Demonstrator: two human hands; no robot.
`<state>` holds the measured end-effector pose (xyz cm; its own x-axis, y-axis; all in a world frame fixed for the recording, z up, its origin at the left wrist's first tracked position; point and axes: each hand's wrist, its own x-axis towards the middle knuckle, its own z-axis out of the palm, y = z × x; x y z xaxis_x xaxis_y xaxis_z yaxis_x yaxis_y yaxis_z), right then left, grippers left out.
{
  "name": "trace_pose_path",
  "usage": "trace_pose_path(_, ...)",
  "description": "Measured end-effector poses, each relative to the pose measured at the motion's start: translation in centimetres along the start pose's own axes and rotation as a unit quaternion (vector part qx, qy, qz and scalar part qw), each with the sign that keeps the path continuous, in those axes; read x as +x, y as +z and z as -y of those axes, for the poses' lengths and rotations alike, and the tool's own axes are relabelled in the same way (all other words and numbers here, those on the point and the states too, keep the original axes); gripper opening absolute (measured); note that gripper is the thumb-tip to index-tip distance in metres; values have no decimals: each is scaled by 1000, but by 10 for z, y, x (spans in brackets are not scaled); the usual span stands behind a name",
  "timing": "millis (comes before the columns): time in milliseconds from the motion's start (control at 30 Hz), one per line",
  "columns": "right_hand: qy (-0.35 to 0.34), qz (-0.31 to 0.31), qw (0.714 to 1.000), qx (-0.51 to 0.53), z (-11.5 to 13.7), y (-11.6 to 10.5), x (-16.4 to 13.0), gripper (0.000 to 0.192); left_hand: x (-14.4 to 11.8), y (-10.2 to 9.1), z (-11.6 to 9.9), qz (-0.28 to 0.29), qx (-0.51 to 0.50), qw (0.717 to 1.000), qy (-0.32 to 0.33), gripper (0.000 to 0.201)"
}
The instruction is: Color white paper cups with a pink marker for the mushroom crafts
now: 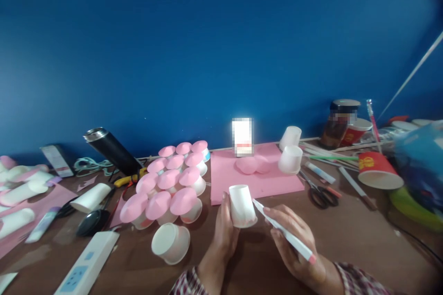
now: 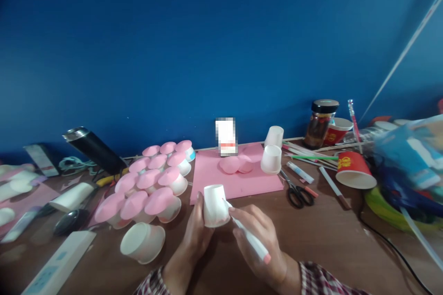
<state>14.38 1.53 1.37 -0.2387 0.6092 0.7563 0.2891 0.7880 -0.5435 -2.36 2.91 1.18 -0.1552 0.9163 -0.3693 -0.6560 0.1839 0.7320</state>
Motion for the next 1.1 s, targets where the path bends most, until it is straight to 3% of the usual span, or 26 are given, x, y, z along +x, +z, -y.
trace_pose_path(67,10,-24,1000,-8,3,0,2,32,0,1,0,-8,20,1000,7,29)
trace_pose_path(233,60,-31,997,-26,14,1,6,15,2,1,4,25,27,999,-26,55)
trace_pose_path(500,38,-25,999,-17,15,2,6,17,5,-1,7,16,24,999,-15,61)
trace_pose_path(1100,42,-13,999,-15,17,4,10,16,2,2,4,19,10,999,-26,51)
